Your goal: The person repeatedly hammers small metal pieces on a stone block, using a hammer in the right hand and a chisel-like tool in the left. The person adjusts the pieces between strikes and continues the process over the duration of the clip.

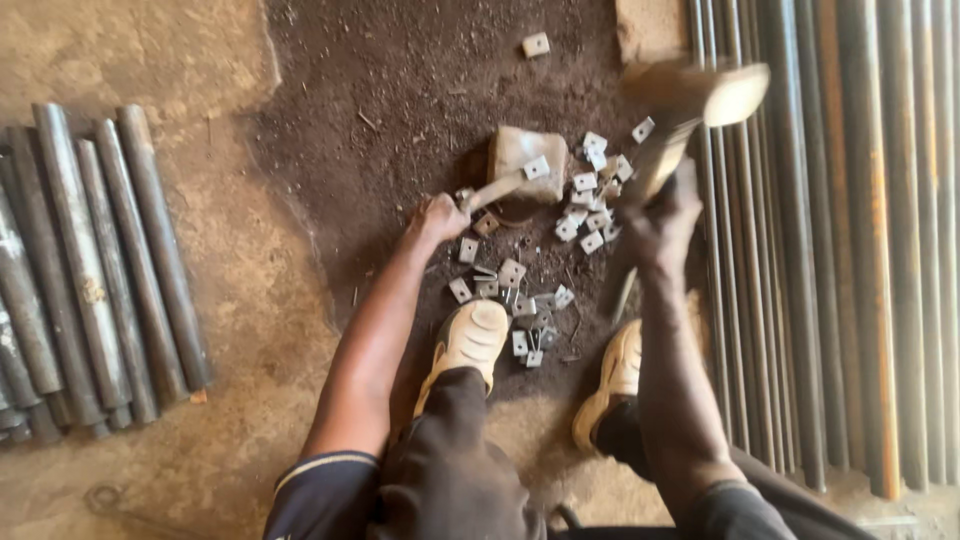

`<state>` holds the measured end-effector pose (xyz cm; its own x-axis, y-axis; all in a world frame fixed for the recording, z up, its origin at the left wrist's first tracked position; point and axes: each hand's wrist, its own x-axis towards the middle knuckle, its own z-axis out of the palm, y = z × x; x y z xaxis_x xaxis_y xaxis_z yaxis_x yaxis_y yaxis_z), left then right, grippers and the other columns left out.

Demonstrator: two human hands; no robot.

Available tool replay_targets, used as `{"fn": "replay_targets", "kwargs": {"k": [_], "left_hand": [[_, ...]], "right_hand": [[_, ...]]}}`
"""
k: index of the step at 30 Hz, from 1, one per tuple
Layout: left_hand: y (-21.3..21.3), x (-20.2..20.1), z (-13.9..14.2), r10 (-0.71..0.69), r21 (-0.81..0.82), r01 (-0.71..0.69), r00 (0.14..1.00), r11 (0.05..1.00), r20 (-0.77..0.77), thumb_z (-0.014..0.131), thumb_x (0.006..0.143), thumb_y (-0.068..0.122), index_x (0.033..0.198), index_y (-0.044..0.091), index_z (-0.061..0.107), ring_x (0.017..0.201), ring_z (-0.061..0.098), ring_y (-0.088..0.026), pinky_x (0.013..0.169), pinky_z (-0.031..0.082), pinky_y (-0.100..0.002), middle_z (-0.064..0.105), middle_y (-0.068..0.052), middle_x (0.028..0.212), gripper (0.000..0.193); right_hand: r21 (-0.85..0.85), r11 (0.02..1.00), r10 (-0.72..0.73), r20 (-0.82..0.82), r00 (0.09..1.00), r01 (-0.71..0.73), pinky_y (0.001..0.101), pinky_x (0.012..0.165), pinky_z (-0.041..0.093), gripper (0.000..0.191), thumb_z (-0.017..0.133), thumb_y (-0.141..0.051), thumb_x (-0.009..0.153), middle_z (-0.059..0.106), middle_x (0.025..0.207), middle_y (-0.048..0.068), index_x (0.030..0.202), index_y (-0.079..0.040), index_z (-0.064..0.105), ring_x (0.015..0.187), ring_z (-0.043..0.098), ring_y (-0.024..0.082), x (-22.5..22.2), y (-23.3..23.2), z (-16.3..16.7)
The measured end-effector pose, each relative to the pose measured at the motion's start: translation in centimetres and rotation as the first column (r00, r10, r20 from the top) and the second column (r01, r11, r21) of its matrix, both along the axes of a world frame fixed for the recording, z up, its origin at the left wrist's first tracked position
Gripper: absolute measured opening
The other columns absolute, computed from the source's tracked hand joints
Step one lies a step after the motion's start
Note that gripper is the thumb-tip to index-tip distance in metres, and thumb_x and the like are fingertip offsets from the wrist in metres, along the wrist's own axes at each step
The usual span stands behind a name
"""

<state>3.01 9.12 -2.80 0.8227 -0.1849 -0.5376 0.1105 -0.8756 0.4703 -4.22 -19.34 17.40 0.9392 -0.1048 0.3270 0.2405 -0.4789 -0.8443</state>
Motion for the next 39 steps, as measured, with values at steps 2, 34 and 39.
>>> {"fn": "replay_targets", "kwargs": {"k": [2, 34, 39], "left_hand": [[0.0, 0.1, 0.2, 0.012, -0.016, -0.013, 0.999, 1.000, -0.052, 0.041, 0.097, 0.073, 0.100, -0.001, 0.077, 0.095, 0.071, -0.045, 0.080, 0.057, -0.053, 0.072, -0.032, 0.097, 0.082], [-0.4, -0.6, -1.4, 0.017, -0.124, 0.003, 0.988, 0.992, 0.155, 0.043, 0.100, 0.055, 0.094, 0.008, 0.071, 0.045, 0.050, -0.020, 0.038, 0.040, -0.040, 0.064, -0.017, 0.059, 0.054], [-3.3, -0.8, 2.3, -0.136, -0.083, 0.157, 0.968, 0.984, 0.211, 0.046, 0.107, 0.032, 0.095, 0.004, 0.070, 0.042, 0.048, -0.014, 0.036, 0.037, -0.033, 0.060, -0.006, 0.061, 0.039]], "right_hand": [[0.060, 0.995, -0.081, 0.117, 0.990, 0.074, 0.0294, 0.064, 0.065, 0.034, 0.071, 0.006, 0.094, 0.065, 0.103, 0.011, 0.123, -0.003, 0.056, 0.080, 0.069, 0.016, 0.3, -0.9, 1.4], [0.037, 0.861, -0.371, -0.638, 0.675, 0.507, 0.0334, 0.060, 0.063, 0.055, 0.070, -0.010, 0.084, 0.067, 0.097, 0.017, 0.134, 0.000, 0.049, 0.073, 0.068, 0.023, -12.3, 2.7, -14.5], [-0.498, 0.754, -0.656, -0.535, 0.533, 0.429, 0.0451, 0.079, 0.058, 0.056, 0.076, -0.025, 0.087, 0.060, 0.114, 0.023, 0.132, 0.001, 0.054, 0.093, 0.064, 0.031, -19.8, 0.1, -17.7]]}}
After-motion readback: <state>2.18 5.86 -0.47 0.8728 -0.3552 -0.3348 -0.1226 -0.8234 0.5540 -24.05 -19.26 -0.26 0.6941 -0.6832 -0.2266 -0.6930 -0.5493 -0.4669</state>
